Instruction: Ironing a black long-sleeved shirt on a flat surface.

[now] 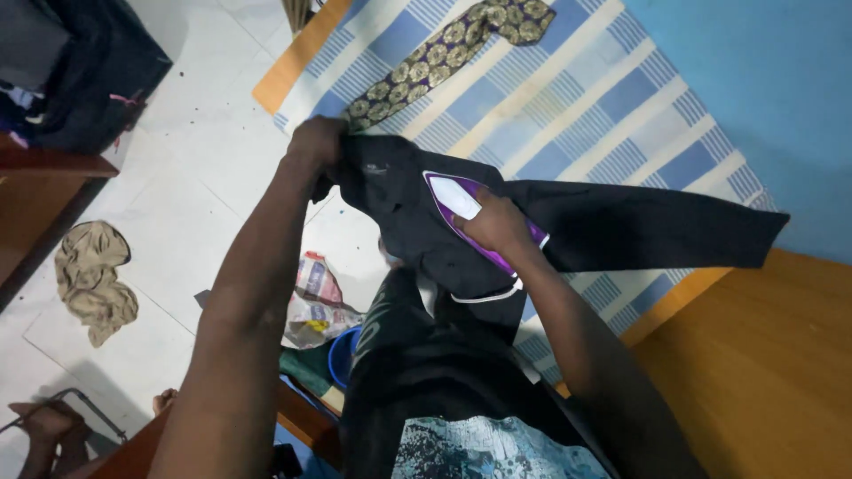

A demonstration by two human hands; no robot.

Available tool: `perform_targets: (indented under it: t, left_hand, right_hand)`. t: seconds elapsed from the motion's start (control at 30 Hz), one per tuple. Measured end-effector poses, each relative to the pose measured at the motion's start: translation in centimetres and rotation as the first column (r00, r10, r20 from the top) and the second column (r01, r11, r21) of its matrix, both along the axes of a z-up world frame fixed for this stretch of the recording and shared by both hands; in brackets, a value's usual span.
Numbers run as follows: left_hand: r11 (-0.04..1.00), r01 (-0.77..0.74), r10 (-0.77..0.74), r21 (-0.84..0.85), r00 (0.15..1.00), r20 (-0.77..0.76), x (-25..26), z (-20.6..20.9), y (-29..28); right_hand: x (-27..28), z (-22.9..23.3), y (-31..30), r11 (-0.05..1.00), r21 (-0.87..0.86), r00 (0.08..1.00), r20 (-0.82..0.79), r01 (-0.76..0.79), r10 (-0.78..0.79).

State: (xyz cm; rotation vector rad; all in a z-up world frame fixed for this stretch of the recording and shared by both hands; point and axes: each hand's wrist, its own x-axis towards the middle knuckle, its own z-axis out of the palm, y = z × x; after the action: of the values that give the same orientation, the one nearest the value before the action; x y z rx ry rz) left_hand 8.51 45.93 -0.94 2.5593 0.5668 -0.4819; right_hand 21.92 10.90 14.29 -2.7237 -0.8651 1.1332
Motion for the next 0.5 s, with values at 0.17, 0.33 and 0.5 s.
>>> perform_targets:
  t: [0.17, 0.33, 0.5]
  left_hand:
    - [0.991, -0.117, 0.116, 0.069, 0.993, 0.015, 1.2, -2.8, 0.2]
    - [0.993, -0.115, 0.116, -0.024, 0.993, 0.026, -0.6, 1.8, 0.2]
    - [0.990, -0.111, 0.102, 0.084, 0.989, 0.103, -1.2, 4.6, -2.8]
  right_hand:
    - [-0.1, 0.9, 0.3, 0.999, -0.030, 0.999, -0.017, 0.033, -0.033]
    - [-0.4, 1.4, 1.1, 0.989, -0.139, 0.997, -0.038, 0.057, -0.062]
    - [-0.8, 2.3, 1.4, 0.997, -0.057, 0.998, 0.020, -0.052, 0.054]
